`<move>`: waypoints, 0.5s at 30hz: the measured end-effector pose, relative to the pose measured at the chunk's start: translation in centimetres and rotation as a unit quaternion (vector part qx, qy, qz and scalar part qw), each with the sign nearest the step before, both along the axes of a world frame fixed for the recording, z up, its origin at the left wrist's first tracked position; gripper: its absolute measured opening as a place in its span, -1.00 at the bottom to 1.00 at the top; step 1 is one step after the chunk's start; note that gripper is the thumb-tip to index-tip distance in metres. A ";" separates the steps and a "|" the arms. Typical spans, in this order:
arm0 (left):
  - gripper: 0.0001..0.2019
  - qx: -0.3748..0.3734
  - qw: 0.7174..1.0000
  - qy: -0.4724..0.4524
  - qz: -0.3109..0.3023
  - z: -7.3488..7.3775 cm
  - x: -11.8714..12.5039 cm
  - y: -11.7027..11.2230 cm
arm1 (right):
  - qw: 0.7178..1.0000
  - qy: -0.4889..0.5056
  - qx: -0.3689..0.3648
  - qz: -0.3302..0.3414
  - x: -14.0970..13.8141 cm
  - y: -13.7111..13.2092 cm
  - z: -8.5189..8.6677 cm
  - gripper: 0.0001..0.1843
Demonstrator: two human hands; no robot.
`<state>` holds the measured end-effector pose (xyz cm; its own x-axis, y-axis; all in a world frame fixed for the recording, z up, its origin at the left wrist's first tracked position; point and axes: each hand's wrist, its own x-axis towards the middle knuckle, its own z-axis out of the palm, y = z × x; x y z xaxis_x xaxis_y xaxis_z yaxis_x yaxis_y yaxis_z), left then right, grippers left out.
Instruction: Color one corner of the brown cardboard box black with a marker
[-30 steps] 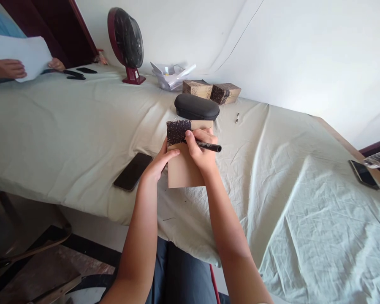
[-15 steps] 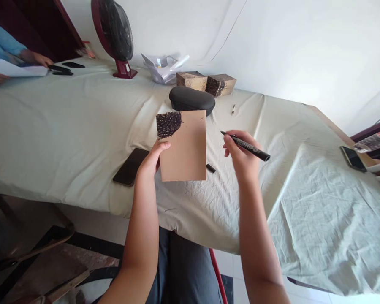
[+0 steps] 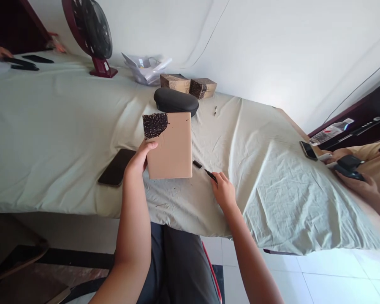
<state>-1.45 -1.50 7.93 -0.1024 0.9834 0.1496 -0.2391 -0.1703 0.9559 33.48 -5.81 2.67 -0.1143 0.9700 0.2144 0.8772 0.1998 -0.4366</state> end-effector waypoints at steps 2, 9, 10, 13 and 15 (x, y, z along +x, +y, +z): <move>-0.32 0.003 1.000 0.004 -0.005 0.1 0.1 0.1 | 0.998 -0.059 -0.002 0.001 -0.3 0.4 0.3 -0.60; -0.27 0.012 1.000 -0.005 -0.017 0.5 0.2 0.1 | 0.993 -0.120 -0.020 -0.001 -2.1 2.4 0.7 -0.59; -0.26 0.011 1.000 -0.003 -0.015 0.5 0.1 0.1 | 0.992 -0.122 -0.022 0.001 -2.7 2.8 0.7 -0.59; -0.26 0.009 1.000 0.015 -0.006 0.3 -0.1 0.1 | 0.990 -0.138 -0.017 -0.003 -4.6 3.9 0.6 -0.61; -0.26 0.015 1.000 0.025 -0.004 0.2 -0.2 0.1 | 0.990 -0.141 -0.005 -0.008 -5.9 4.7 0.4 -0.62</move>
<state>-1.63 -1.37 8.10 -0.0870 0.9792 0.1833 -0.1935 -0.1971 0.9611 27.58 -1.07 3.02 -0.1522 0.9742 0.1667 0.9677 0.1812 -0.1755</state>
